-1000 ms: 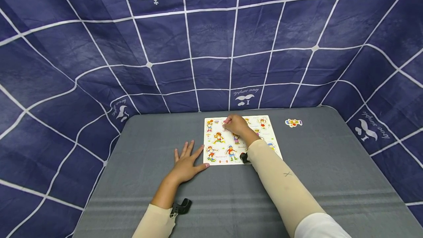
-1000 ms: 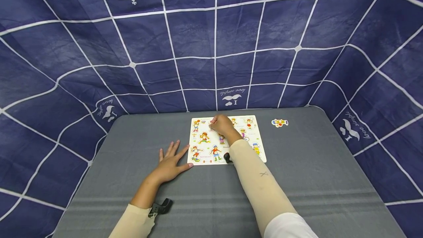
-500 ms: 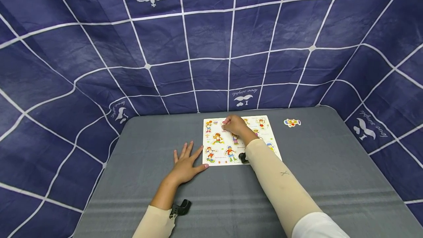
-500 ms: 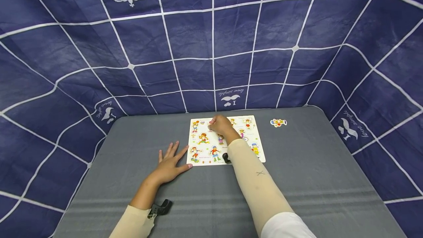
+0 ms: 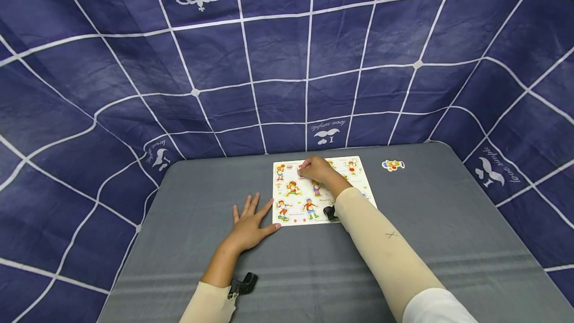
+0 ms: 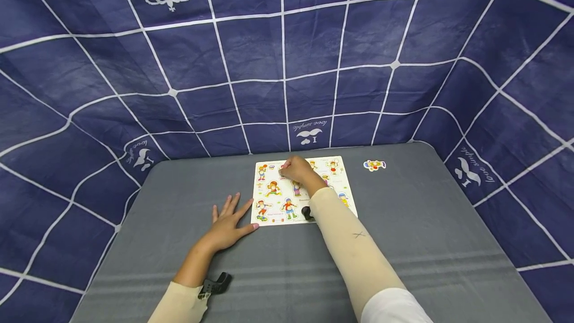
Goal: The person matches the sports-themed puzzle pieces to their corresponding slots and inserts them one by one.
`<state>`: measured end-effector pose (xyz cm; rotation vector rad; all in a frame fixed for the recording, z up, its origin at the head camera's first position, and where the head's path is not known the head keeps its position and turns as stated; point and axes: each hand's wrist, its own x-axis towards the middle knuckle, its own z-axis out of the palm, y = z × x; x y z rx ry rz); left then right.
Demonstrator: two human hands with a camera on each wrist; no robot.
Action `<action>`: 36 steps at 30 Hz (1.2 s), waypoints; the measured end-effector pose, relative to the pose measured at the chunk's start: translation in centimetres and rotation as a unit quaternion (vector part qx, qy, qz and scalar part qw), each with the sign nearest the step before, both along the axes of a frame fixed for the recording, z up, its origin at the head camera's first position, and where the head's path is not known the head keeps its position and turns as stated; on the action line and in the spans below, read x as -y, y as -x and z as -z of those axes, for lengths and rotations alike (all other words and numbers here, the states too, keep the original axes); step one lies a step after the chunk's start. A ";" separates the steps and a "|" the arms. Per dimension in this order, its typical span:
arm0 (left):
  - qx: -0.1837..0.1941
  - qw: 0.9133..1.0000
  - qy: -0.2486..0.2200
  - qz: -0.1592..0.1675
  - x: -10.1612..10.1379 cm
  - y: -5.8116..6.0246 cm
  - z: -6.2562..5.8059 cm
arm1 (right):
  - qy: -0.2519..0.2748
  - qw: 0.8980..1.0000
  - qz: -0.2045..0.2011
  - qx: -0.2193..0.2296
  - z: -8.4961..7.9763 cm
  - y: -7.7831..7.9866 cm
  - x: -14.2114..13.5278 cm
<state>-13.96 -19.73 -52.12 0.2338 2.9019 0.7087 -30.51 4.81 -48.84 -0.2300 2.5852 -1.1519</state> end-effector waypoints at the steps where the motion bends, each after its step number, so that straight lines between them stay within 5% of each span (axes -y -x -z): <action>1: 0.001 1.000 -0.001 0.000 0.0 0.0 0.0 | 0.003 1.000 -0.003 0.002 -0.1 0.0 -0.1; 10: 0.004 1.000 0.002 0.000 0.0 -0.1 0.1 | 0.065 0.998 -0.008 -0.021 -1.0 -0.6 -1.1; 24: -0.001 1.000 -0.003 0.001 0.1 -0.1 -0.2 | 0.168 0.981 0.025 -0.091 -2.6 -2.2 -2.3; 36: 0.000 1.000 -0.007 0.003 0.1 -0.2 -0.2 | 0.238 0.964 0.062 -0.099 -3.4 -3.3 -4.8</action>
